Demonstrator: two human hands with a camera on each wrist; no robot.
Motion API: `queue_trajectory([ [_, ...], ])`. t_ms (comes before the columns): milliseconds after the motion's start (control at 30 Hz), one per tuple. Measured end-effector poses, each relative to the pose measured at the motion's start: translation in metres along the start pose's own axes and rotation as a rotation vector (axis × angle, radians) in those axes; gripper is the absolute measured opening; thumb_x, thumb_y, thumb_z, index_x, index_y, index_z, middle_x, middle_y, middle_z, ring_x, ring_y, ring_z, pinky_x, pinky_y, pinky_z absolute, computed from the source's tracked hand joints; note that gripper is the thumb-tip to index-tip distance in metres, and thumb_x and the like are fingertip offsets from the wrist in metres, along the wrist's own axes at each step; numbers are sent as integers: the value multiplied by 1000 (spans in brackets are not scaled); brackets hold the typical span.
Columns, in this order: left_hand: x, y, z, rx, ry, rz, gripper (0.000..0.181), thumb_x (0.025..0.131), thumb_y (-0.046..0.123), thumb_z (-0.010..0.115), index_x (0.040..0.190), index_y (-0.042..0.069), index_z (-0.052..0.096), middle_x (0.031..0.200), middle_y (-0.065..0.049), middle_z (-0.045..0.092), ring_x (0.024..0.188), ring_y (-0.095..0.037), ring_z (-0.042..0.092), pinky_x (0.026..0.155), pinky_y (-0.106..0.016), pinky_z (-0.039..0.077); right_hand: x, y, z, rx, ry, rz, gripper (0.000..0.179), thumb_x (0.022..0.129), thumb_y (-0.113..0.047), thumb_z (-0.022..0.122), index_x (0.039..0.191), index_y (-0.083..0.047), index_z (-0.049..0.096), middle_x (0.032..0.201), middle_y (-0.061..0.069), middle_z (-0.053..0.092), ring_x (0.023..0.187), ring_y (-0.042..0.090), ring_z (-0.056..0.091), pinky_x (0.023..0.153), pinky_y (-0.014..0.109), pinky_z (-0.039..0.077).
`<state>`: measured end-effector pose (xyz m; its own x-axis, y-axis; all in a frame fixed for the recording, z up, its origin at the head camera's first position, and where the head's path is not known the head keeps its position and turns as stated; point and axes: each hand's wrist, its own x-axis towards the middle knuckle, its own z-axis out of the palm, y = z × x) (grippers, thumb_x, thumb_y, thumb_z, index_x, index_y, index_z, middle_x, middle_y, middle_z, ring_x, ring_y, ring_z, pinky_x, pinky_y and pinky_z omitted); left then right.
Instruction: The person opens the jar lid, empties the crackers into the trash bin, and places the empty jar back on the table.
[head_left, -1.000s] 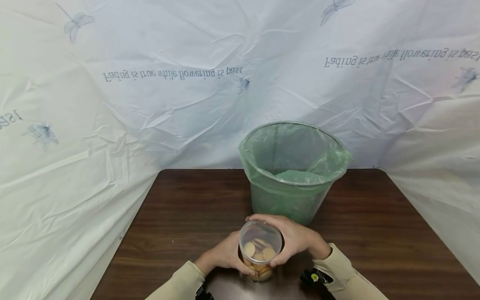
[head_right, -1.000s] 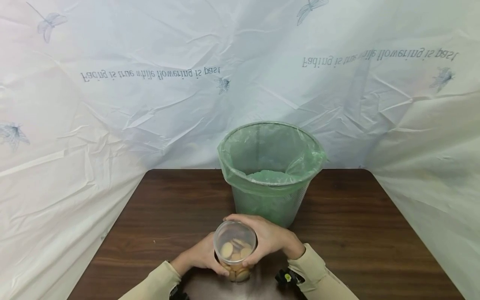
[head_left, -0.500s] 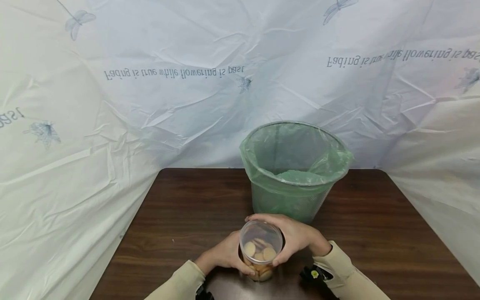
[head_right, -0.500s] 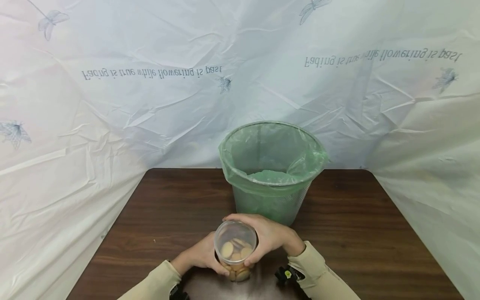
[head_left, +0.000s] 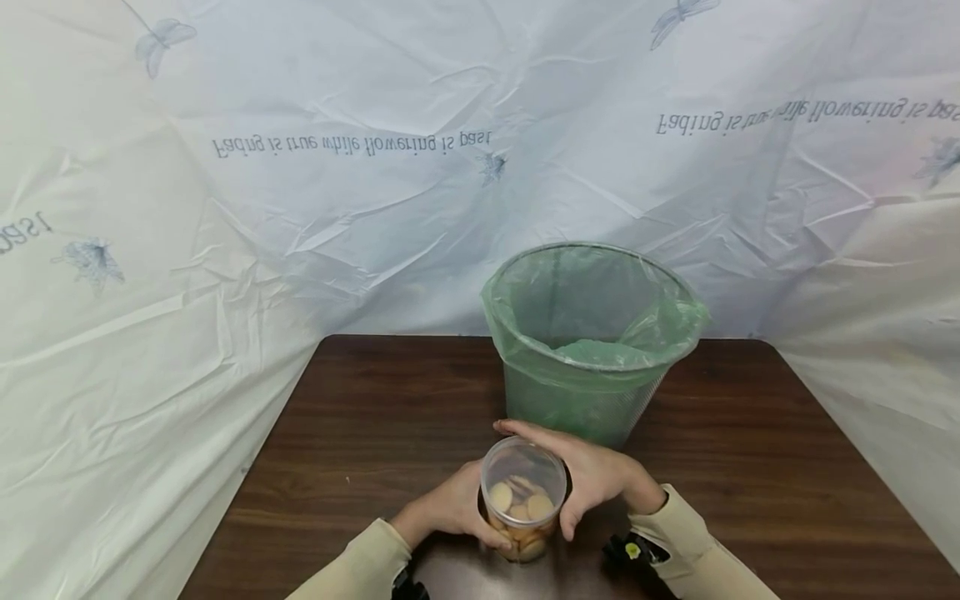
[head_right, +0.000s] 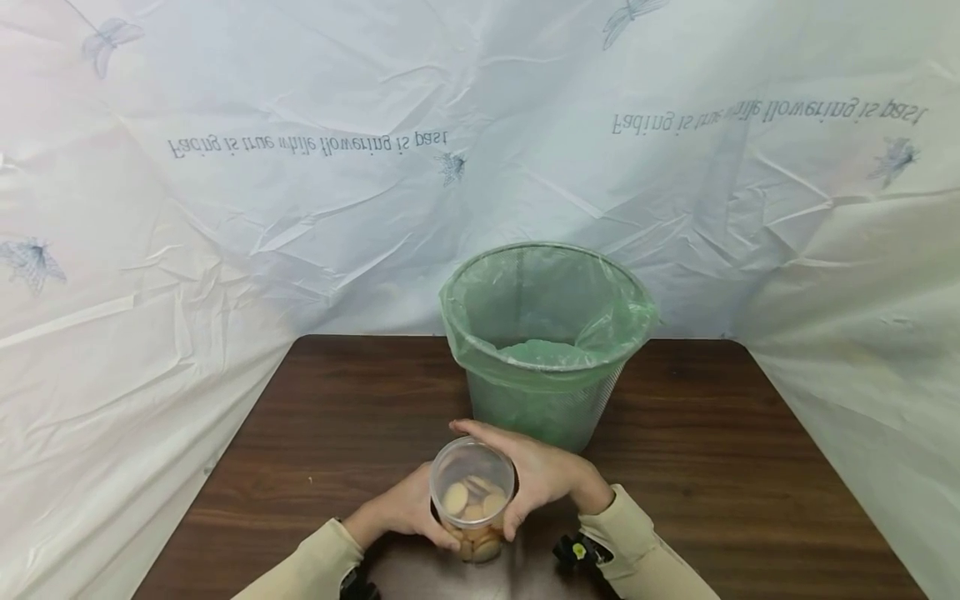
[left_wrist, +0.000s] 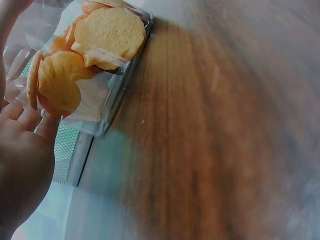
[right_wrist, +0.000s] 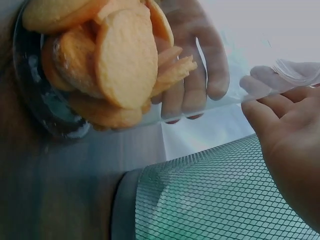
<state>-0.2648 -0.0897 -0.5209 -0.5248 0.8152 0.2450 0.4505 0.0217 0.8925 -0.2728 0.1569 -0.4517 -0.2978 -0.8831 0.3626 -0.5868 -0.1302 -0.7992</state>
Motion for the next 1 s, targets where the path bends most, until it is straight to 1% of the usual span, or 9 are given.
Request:
queue_trajectory([
  [67, 1, 0, 0, 10, 0, 2, 104, 67, 18, 89, 151, 22, 28, 145, -5, 48, 129, -20, 52, 109, -34, 42, -2, -1, 2, 20, 28, -8, 124, 74, -65, 66, 154, 3, 1, 162, 19, 13, 146, 33, 26, 115, 45, 33],
  [167, 1, 1, 0, 24, 3, 7, 103, 67, 19, 89, 150, 22, 29, 144, -5, 49, 128, -20, 52, 109, -34, 41, -4, -2, 4, 16, 86, -11, 121, 77, -64, 66, 154, 3, 3, 161, 21, 15, 146, 35, 25, 115, 43, 34],
  [333, 0, 0, 0, 53, 23, 17, 100, 66, 22, 91, 147, 19, 34, 140, -4, 52, 126, -18, 54, 108, -33, 42, -7, -1, 6, -67, 166, 16, 113, 81, -67, 60, 154, 3, 10, 159, 24, 21, 146, 33, 27, 115, 38, 34],
  [500, 0, -1, 1, 45, 21, 22, 101, 65, 18, 91, 148, 17, 33, 140, -5, 52, 126, -19, 54, 108, -33, 42, -10, -3, 11, -101, 198, 13, 110, 83, -66, 59, 154, 4, 10, 158, 22, 24, 144, 33, 30, 114, 37, 35],
  [533, 1, 0, 1, 40, 19, 25, 101, 65, 17, 91, 148, 15, 33, 140, -7, 52, 126, -21, 54, 108, -33, 42, -10, -4, 12, -120, 203, 1, 110, 84, -65, 58, 153, 5, 10, 158, 22, 25, 144, 33, 31, 113, 38, 36],
  [633, 2, 13, -1, 27, 6, 39, 100, 65, 11, 90, 147, 7, 33, 140, -15, 52, 125, -28, 54, 108, -35, 43, -12, -7, 15, -181, 223, -30, 111, 84, -65, 58, 152, 8, 9, 157, 22, 26, 143, 34, 32, 114, 37, 36],
  [700, 2, 26, -3, 27, 0, 44, 98, 65, 8, 88, 146, 1, 33, 139, -20, 51, 125, -33, 54, 107, -36, 43, -14, -9, 17, -216, 240, -25, 111, 84, -65, 58, 152, 8, 10, 157, 21, 27, 143, 34, 33, 113, 36, 36],
  [767, 2, 33, -4, 21, -5, 41, 97, 65, 6, 88, 145, -2, 33, 138, -23, 51, 124, -36, 54, 107, -36, 43, -16, -11, 19, -244, 265, -3, 111, 83, -67, 59, 152, 7, 13, 157, 19, 28, 142, 34, 35, 113, 35, 36],
  [1000, 3, 35, -4, 4, -10, 29, 96, 66, 6, 87, 145, -1, 33, 139, -23, 50, 124, -35, 53, 107, -37, 43, -21, -14, 26, -271, 337, 101, 111, 78, -65, 68, 154, -2, 17, 158, 13, 30, 140, 34, 38, 111, 34, 38],
])
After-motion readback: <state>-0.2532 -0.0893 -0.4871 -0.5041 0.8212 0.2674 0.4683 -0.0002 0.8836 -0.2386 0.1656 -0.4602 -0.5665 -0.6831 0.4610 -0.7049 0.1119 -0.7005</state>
